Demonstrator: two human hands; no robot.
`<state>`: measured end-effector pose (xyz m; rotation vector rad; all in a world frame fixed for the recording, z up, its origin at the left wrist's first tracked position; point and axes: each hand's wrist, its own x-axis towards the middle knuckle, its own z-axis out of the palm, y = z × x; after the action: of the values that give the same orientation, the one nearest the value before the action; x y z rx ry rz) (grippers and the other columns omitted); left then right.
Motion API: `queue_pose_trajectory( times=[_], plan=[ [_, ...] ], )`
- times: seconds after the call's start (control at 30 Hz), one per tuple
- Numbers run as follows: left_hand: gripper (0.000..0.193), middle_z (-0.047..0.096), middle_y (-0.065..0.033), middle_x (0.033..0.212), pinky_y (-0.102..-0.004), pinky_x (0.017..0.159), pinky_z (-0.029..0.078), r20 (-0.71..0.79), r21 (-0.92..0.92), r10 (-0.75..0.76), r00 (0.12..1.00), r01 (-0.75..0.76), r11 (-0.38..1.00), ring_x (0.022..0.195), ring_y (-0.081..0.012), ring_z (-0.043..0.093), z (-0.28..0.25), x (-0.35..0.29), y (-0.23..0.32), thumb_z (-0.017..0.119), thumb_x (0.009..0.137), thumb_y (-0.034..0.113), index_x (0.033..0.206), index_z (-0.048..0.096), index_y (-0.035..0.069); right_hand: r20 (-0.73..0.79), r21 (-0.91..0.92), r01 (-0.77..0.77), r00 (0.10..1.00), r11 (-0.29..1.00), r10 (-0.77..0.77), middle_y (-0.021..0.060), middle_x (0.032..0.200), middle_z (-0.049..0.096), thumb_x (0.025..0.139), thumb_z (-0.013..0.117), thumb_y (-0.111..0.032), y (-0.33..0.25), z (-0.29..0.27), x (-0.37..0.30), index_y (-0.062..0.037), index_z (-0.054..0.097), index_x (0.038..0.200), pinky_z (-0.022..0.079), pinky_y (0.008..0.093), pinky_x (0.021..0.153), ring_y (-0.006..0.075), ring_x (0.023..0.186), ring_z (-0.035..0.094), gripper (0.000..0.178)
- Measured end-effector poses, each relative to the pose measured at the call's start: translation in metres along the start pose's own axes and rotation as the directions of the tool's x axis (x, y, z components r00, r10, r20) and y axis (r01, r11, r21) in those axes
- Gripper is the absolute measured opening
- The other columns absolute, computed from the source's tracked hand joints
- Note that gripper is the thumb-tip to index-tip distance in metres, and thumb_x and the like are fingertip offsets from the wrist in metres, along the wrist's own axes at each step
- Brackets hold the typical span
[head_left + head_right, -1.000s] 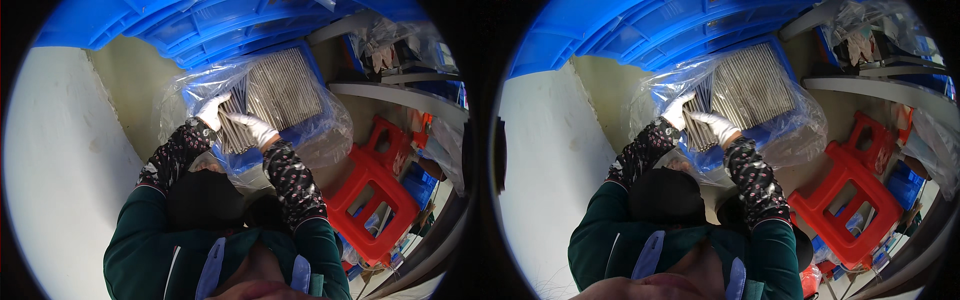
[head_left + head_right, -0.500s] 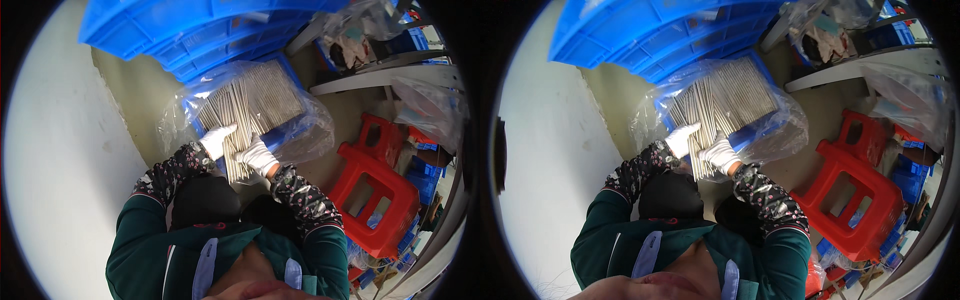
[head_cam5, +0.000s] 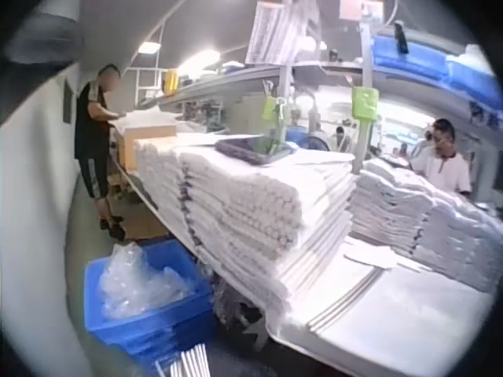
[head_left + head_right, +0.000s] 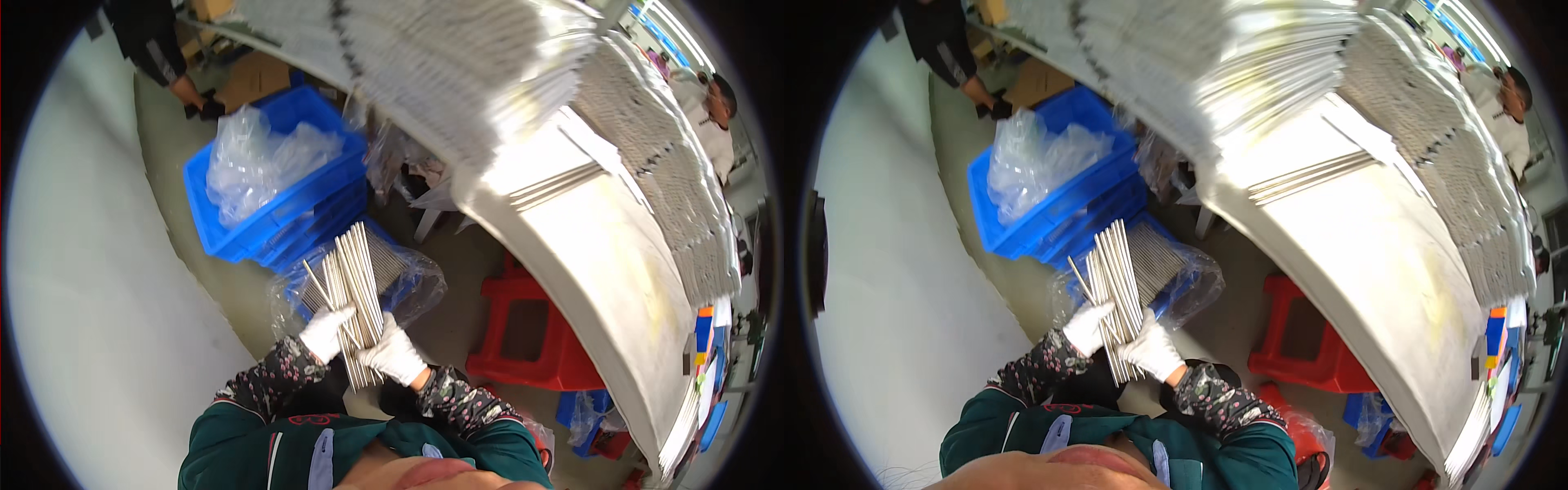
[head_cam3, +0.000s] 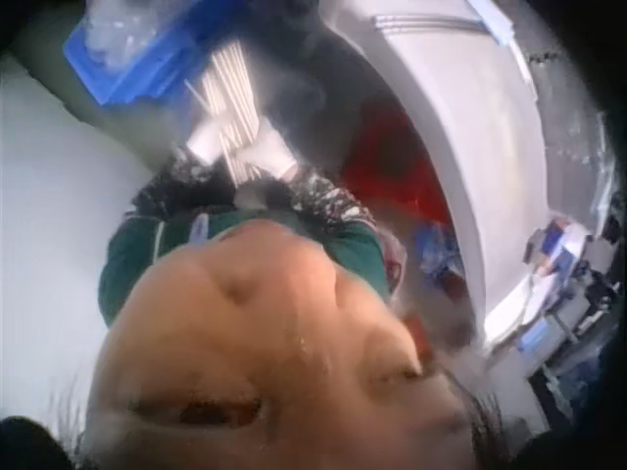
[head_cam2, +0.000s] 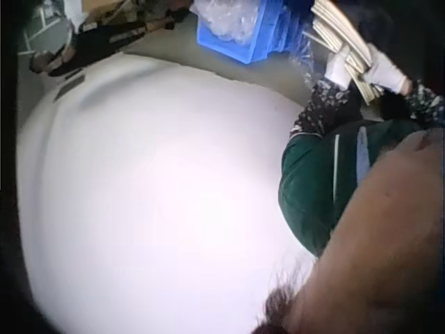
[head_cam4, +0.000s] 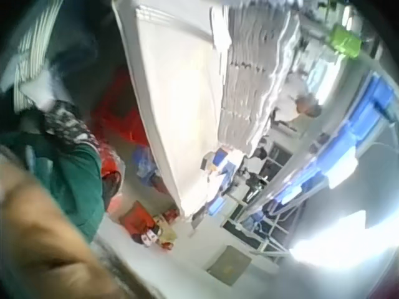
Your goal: The person takes batches of metal rods from a crate on the floor, places them onto the workbench, and aligns them into an orderly arrangement by hand.
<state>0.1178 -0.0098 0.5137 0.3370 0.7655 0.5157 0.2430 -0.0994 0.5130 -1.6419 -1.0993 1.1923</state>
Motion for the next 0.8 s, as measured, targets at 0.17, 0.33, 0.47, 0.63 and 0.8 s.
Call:
queue_pose_trajectory(
  times=[0.17, 0.33, 0.47, 0.63, 0.8],
  plan=[
    [0.032, 0.055, -0.0131, 0.103, -0.0393, 0.083, 0.047, -0.002, 0.107, -0.068, 0.998, 0.068, 0.992, 0.094, -0.0256, 0.056, 0.111, -0.076, 0.003, 0.049, 0.082, 0.006, 0.113, 0.045, 0.0, -0.056, 0.104, -0.092, 0.994, 0.99, 0.099, 0.02, 0.084, 0.059, 0.059, 0.068, -0.022, -0.086, -0.055, -0.084, 0.0037, 0.039, 0.104, 0.047, 0.0338, 0.07, 0.0312, 0.079, 0.06, 0.059],
    [0.036, 0.056, -0.0123, 0.103, -0.0378, 0.084, 0.046, -0.004, 0.261, -0.234, 0.972, 0.227, 0.938, 0.094, -0.0247, 0.056, 0.235, -0.126, 0.007, 0.058, 0.078, 0.009, 0.111, 0.047, 0.0, -0.157, 0.178, -0.239, 0.951, 0.954, 0.268, 0.0237, 0.085, 0.058, 0.058, 0.065, -0.024, -0.146, -0.112, -0.154, 0.0052, 0.039, 0.104, 0.046, 0.036, 0.076, 0.0349, 0.082, 0.058, 0.06],
    [0.036, 0.057, -0.0096, 0.103, -0.0342, 0.084, 0.046, 0.186, 0.379, -0.241, 0.952, 0.157, 0.912, 0.093, -0.0222, 0.056, 0.333, -0.145, -0.006, 0.059, 0.078, 0.008, 0.111, 0.048, 0.0, -0.348, 0.265, -0.127, 0.912, 0.956, 0.218, 0.0245, 0.085, 0.057, 0.058, 0.063, -0.022, -0.204, -0.183, -0.211, 0.0029, 0.037, 0.108, 0.046, 0.0379, 0.076, 0.038, 0.083, 0.057, 0.062],
    [0.041, 0.057, -0.0095, 0.103, -0.0351, 0.085, 0.045, 0.3, 0.511, -0.385, 0.873, 0.194, 0.837, 0.094, -0.022, 0.056, 0.41, -0.137, -0.021, 0.063, 0.076, 0.014, 0.112, 0.048, 0.002, -0.486, 0.284, -0.133, 0.834, 0.95, 0.262, 0.0254, 0.085, 0.057, 0.058, 0.064, -0.022, -0.228, -0.236, -0.242, 0.0011, 0.038, 0.105, 0.046, 0.0398, 0.074, 0.0385, 0.083, 0.056, 0.058],
    [0.038, 0.057, -0.01, 0.104, -0.0365, 0.086, 0.044, 0.307, 0.612, -0.57, 0.762, 0.3, 0.732, 0.094, -0.0222, 0.056, 0.45, -0.118, -0.043, 0.061, 0.078, 0.016, 0.11, 0.049, 0.001, -0.548, 0.282, -0.295, 0.732, 0.913, 0.406, 0.0261, 0.086, 0.056, 0.058, 0.062, -0.022, -0.235, -0.263, -0.267, 0.0034, 0.038, 0.104, 0.045, 0.0405, 0.077, 0.0388, 0.084, 0.056, 0.058]
  ],
)
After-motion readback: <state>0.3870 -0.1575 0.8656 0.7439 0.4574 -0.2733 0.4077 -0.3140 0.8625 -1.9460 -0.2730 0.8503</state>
